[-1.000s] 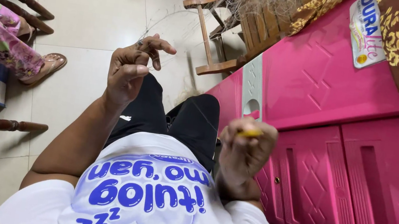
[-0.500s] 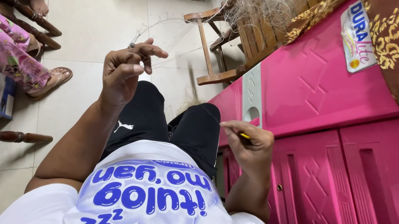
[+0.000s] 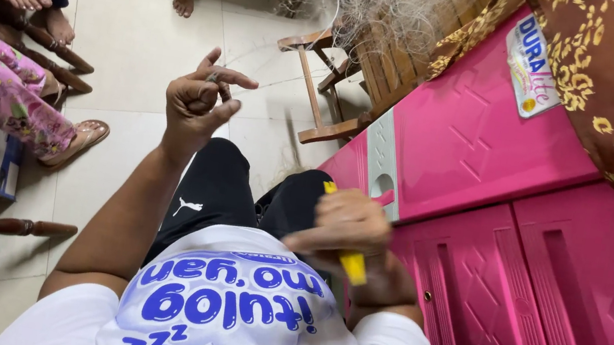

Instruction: Repairing a fishing net by threading line through the mesh using a netting needle

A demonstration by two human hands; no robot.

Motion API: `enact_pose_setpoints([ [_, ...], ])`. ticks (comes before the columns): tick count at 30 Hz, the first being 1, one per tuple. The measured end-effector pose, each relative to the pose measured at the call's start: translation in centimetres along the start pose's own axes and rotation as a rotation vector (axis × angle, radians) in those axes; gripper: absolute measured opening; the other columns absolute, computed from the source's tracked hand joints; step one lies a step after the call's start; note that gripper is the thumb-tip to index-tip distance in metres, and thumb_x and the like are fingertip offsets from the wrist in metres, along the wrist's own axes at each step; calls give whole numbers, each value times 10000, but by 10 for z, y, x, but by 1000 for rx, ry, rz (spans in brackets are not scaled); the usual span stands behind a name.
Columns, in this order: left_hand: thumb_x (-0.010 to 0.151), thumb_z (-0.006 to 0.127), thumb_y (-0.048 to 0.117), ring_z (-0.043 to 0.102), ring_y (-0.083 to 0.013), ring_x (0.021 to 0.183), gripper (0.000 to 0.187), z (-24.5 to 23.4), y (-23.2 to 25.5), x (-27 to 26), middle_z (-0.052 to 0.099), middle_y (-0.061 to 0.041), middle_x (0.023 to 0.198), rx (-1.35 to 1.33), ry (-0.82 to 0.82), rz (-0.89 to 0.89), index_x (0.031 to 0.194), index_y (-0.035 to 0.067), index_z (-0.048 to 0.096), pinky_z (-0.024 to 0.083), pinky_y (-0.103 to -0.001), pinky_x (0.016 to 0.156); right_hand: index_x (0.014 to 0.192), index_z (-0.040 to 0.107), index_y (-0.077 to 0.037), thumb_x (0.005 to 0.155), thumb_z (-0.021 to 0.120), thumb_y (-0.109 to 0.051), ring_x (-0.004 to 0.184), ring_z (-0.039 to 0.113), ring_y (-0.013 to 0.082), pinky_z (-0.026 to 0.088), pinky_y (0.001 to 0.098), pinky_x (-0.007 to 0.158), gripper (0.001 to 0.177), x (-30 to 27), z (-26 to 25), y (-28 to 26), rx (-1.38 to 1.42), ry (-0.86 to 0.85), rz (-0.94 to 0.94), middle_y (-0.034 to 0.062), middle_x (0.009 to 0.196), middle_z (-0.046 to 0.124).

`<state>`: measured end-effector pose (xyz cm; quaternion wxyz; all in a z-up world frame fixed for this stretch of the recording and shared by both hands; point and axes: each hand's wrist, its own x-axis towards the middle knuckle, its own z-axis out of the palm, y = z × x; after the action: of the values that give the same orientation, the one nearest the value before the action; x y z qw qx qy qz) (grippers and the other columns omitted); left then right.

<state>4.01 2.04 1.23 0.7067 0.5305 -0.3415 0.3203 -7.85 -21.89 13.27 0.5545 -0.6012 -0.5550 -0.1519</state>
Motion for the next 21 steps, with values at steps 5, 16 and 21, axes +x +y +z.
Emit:
enact_pose_setpoints([
  [5,879,849,-33,775,-316,986,722,26,-9,-11,606,-76,635,121,196,-35,566,145,223,203,-455,1219,1157,774,-68,1078,558,-186,488,472,158,479,265,543,259,37,50,13,-257,-103,-272,14,623,451],
  [16,981,768,27,747,-223,859,587,53,30,-3,641,-108,612,-15,469,-360,509,79,423,377,-434,1184,1117,805,-126,1046,575,-230,662,469,179,445,328,595,262,61,-2,110,-778,269,-277,60,889,553],
  [21,975,766,80,605,-101,657,567,57,36,0,709,-176,692,-24,478,-369,520,118,430,401,-421,1166,1053,772,-212,921,709,-218,730,572,170,522,313,683,147,54,-10,136,-998,385,-345,34,945,573],
])
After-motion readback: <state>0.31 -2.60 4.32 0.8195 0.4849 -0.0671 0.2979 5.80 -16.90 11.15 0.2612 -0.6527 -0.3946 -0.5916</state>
